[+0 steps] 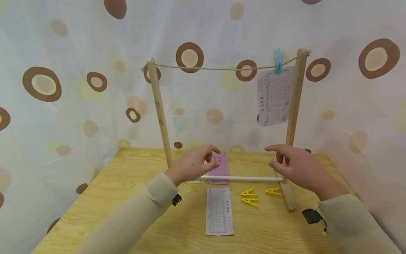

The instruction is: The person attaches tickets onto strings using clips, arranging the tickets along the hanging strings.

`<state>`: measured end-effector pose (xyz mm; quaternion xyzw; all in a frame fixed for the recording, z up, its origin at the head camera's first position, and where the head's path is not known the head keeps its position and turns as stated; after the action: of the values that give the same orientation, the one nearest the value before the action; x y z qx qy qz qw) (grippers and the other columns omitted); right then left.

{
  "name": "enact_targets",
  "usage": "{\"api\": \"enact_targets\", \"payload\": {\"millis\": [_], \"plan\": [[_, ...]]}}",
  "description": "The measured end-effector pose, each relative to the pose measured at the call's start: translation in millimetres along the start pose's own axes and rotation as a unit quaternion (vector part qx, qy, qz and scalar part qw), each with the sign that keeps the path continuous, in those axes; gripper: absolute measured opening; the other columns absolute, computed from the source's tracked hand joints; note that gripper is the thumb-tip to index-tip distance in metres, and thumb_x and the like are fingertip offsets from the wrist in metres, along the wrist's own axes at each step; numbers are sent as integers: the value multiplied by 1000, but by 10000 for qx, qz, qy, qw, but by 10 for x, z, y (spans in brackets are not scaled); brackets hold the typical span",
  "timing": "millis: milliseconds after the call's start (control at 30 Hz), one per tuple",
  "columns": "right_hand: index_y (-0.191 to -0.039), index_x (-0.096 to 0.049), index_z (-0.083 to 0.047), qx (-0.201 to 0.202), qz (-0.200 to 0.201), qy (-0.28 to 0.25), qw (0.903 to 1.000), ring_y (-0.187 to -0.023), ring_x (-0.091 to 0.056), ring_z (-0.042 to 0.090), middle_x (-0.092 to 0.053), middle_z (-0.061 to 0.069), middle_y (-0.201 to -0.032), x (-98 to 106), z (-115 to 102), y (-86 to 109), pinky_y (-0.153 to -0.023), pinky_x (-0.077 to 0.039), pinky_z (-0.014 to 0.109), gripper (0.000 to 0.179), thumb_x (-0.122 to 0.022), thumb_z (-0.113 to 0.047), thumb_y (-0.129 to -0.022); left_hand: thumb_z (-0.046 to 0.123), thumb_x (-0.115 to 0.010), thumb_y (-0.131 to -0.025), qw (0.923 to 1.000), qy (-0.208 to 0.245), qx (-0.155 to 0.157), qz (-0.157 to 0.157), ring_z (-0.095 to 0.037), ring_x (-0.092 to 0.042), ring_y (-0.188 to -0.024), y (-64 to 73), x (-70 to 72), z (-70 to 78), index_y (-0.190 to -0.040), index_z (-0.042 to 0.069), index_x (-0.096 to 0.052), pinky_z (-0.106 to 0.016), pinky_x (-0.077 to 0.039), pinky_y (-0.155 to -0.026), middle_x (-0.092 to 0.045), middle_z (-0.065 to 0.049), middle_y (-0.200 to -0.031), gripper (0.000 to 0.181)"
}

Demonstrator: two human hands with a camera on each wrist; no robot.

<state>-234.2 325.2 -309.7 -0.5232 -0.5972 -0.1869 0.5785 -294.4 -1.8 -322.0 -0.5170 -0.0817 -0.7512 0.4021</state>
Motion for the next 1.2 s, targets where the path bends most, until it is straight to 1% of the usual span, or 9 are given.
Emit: {"api": "enact_targets", "payload": {"millis": [167,300,433,600,700,767,867,1033,1200], "plan": [[-134,-63,-14,-126,-104,-410,9990,-60,-44,4,-52,-11,-78,-257,87,136,-54,-39,26,39,-70,-26,-98,32,-66,-99,9995,80,225,-217,-10,-47,-69,103,-145,-146,-133,15,-62,-25,-41,-60,-54,4,-87,39],[-134,-63,-14,-270,-264,-685,9969,-60,-45,6,-53,-11,-78,-434,130,243,-55,-39,26,40,-70,-27,-98,32,-70,-97,9984,31,430,-355,-10,-50,-73,185,-307,-251,-132,17,-62,-25,-43,-62,-55,7,-89,39],[-134,-63,-12,-494,-518,-956,9928,-61,-46,7,-53,-10,-78,-607,165,340,-56,-40,27,40,-68,-30,-99,30,-73,-95,9953,201,778,-538,-10,-51,-71,254,-473,-341,-133,17,-61,-26,-44,-61,-57,6,-87,42],[-133,-64,-11,-732,-863,-1208,9862,-61,-45,6,-53,-10,-77,-833,207,418,-54,-39,27,40,-69,-30,-98,31,-78,-91,9876,183,1082,-1126,-10,-53,-81,315,-625,-444,-138,17,-59,-27,-46,-70,-60,3,-99,52],[-133,-64,-10,-798,-1135,-1278,9821,-61,-44,6,-54,-10,-77,-959,232,449,-55,-39,27,42,-69,-31,-98,32,-80,-89,9824,53,1129,-1489,-10,-52,-82,335,-679,-494,-141,19,-58,-27,-46,-70,-59,2,-99,58],[-133,-63,-9,-799,-1310,-1355,9788,-63,-45,6,-54,-9,-78,-1038,242,466,-56,-39,27,43,-69,-33,-98,33,-80,-88,9802,-28,1147,-1615,-9,-51,-81,342,-702,-526,-142,19,-57,-27,-44,-69,-57,3,-97,60],[-133,-63,-8,-846,-1564,-1515,9723,-65,-46,6,-54,-7,-80,-1126,249,480,-57,-40,28,45,-68,-36,-98,32,-81,-86,9784,-86,1196,-1682,-9,-50,-78,349,-727,-573,-143,19,-58,-27,-43,-66,-56,4,-91,62],[-133,-62,-9,-1053,-1847,-1785,9607,-63,-47,9,-56,-4,-82,-1197,233,497,-55,-41,29,45,-68,-37,-98,29,-81,-87,9735,84,1421,-1787,-8,-51,-72,326,-780,-666,-142,17,-58,-26,-44,-64,-59,6,-84,60],[-133,-61,-10,-1191,-2008,-1889,9538,-59,-47,10,-58,-3,-82,-1218,207,508,-52,-41,29,44,-68,-35,-98,31,-80,-88,9666,95,1648,-1961,-9,-55,-74,280,-813,-729,-139,18,-59,-27,-46,-70,-62,9,-85,57]]}}
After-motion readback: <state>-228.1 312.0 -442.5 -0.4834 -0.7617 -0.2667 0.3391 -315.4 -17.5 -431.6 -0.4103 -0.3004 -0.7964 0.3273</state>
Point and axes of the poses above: each hand's wrist, its own y-axis away from the middle knuckle, its own x-axis out of the back of the hand, z = x × y, the point moved 1 cm from there along -y, towards the middle knuckle
